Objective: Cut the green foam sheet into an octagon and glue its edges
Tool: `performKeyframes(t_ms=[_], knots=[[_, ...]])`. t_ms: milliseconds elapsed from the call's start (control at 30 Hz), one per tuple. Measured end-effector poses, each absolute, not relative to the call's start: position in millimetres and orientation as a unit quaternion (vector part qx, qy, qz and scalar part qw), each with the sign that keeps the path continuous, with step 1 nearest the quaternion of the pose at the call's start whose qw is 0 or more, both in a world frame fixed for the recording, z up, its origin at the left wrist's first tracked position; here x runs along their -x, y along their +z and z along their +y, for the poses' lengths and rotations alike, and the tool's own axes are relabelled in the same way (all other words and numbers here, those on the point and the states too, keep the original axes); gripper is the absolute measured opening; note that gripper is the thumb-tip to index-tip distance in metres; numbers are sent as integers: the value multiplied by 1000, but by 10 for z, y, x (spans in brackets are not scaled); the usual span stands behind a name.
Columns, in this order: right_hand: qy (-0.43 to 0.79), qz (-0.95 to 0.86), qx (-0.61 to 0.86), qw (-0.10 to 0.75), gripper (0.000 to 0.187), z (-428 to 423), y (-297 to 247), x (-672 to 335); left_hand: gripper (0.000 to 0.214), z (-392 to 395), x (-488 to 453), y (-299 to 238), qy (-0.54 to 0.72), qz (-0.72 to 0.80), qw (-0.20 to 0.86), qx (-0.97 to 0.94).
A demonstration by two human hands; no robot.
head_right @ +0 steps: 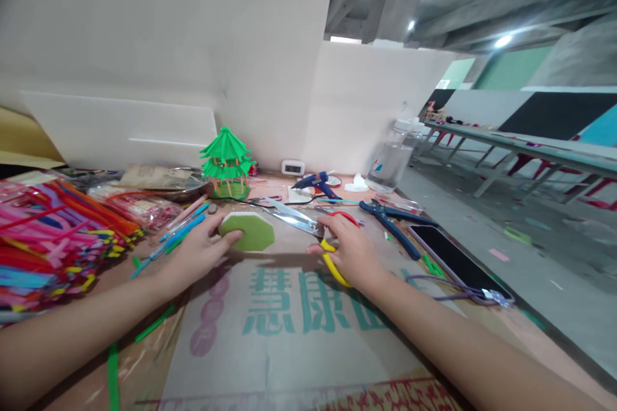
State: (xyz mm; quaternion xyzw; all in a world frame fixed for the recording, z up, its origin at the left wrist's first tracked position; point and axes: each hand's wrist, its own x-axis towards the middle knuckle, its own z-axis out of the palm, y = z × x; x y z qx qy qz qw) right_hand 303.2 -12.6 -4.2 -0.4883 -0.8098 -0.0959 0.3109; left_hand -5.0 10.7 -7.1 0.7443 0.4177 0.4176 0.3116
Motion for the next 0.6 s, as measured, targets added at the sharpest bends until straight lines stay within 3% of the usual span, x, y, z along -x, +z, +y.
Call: performKeyframes(t_ms=[233,600], knots=[[-89,-817,479,308,40,-148,-48,-3008,36,90,22,-97,427,430,399,-688],[-88,-823,471,304,36,-153,-33,-3000,28,148,51,-136,438,400,313,-742]])
